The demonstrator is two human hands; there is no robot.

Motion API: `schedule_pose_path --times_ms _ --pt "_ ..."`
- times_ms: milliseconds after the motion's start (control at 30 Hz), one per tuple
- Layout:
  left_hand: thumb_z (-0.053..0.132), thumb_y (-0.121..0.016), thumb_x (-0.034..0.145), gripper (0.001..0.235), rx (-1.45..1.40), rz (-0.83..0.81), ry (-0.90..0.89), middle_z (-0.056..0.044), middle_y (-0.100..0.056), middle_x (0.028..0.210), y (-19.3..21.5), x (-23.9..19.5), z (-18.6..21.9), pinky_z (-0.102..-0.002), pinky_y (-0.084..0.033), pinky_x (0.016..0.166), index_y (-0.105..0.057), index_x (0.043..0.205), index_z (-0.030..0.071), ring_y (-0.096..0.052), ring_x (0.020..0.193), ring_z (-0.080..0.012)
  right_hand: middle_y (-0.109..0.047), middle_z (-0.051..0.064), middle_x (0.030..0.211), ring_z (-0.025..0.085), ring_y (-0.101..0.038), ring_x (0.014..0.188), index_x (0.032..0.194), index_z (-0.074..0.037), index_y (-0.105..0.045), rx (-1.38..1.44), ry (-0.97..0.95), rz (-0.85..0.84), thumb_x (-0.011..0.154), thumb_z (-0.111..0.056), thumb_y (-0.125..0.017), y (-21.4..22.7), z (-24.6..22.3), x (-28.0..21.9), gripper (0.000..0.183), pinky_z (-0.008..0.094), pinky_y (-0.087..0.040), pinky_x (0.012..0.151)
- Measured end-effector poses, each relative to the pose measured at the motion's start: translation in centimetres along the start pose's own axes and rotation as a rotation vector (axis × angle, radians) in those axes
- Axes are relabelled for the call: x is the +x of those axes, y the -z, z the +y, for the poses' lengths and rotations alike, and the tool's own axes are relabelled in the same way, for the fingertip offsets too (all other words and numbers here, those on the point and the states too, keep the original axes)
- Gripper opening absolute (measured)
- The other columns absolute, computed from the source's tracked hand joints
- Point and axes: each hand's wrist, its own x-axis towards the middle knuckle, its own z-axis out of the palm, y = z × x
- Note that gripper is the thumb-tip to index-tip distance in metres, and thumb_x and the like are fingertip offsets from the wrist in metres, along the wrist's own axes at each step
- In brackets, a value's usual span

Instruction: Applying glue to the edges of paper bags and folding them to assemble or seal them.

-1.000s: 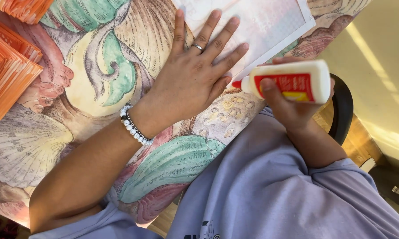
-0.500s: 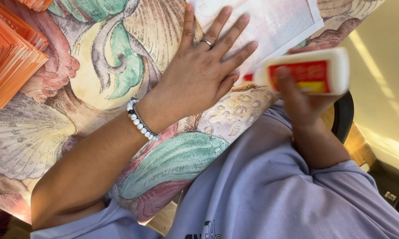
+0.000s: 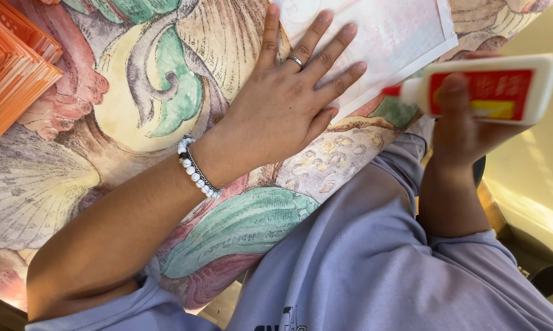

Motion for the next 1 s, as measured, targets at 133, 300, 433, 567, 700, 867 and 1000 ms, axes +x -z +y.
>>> schedule_pose_path --times_ms 133,300,433,567,700,867,1000 --pt "0.034 -0.050 0.113 0.053 -0.001 -0.003 -0.003 -0.019 -0.024 0.170 0.0 -0.1 0.0 -0.079 -0.003 0.119 -0.048 0.162 0.014 -0.012 0.156 -0.0422 -0.050 0.045 0.122 0.058 -0.051 0.112 0.140 -0.006 -0.039 0.175 0.143 -0.006 0.107 0.026 -0.061 0.9 2.0 -0.1 0.051 0.074 -0.049 0.099" --pt "0.033 -0.053 0.113 0.052 0.000 0.016 -0.012 -0.021 -0.027 0.168 0.2 0.0 0.1 -0.080 -0.005 0.118 -0.051 0.161 0.013 -0.015 0.155 -0.0437 -0.060 0.025 0.116 0.037 -0.062 0.104 0.125 -0.001 -0.050 0.060 -0.065 -0.034 0.104 0.001 -0.074 -0.4 0.0 -1.2 0.032 0.052 -0.061 0.089" --pt "0.033 -0.053 0.113 0.053 0.011 -0.008 -0.011 -0.020 -0.024 0.169 0.3 0.1 0.1 -0.081 -0.006 0.117 -0.048 0.163 0.014 -0.014 0.155 -0.0435 -0.058 0.035 0.112 0.048 -0.060 0.096 0.121 0.003 -0.048 0.092 0.081 0.014 0.105 0.008 -0.070 1.6 2.0 1.6 0.028 0.062 -0.058 0.079" --pt "0.033 -0.051 0.112 0.052 0.008 -0.003 -0.012 -0.021 -0.027 0.168 0.5 0.1 0.1 -0.081 -0.006 0.117 -0.049 0.161 0.013 -0.016 0.155 -0.0452 -0.064 0.030 0.122 0.046 -0.067 0.106 0.125 0.006 -0.055 -0.035 0.039 0.070 0.109 0.005 -0.072 1.8 2.4 1.1 0.023 0.056 -0.060 0.081" --pt "0.032 -0.051 0.113 0.051 0.000 0.006 -0.015 -0.021 -0.029 0.168 0.5 0.1 0.1 -0.082 -0.007 0.116 -0.051 0.160 0.012 -0.018 0.154 -0.0453 -0.062 0.027 0.113 0.039 -0.064 0.094 0.120 -0.002 -0.050 -0.037 -0.020 0.056 0.101 -0.005 -0.076 -0.1 0.3 -0.7 0.033 0.051 -0.061 0.080" --pt "0.031 -0.054 0.112 0.052 -0.014 0.004 -0.016 -0.021 -0.026 0.168 0.5 0.1 0.1 -0.082 -0.006 0.116 -0.051 0.160 0.012 -0.016 0.154 -0.0447 -0.065 0.029 0.117 0.044 -0.067 0.098 0.122 0.006 -0.057 -0.053 0.034 0.115 0.108 0.002 -0.072 2.7 3.1 2.3 0.021 0.051 -0.054 0.071" --pt "0.032 -0.053 0.112 0.052 0.000 0.008 -0.016 -0.021 -0.027 0.168 0.4 0.1 0.1 -0.083 -0.007 0.115 -0.051 0.159 0.013 -0.017 0.154 -0.0446 -0.069 0.026 0.096 0.035 -0.067 0.070 0.114 0.004 -0.064 -0.064 -0.132 0.240 0.102 -0.007 -0.080 3.1 4.0 2.4 0.022 0.041 -0.048 0.042"
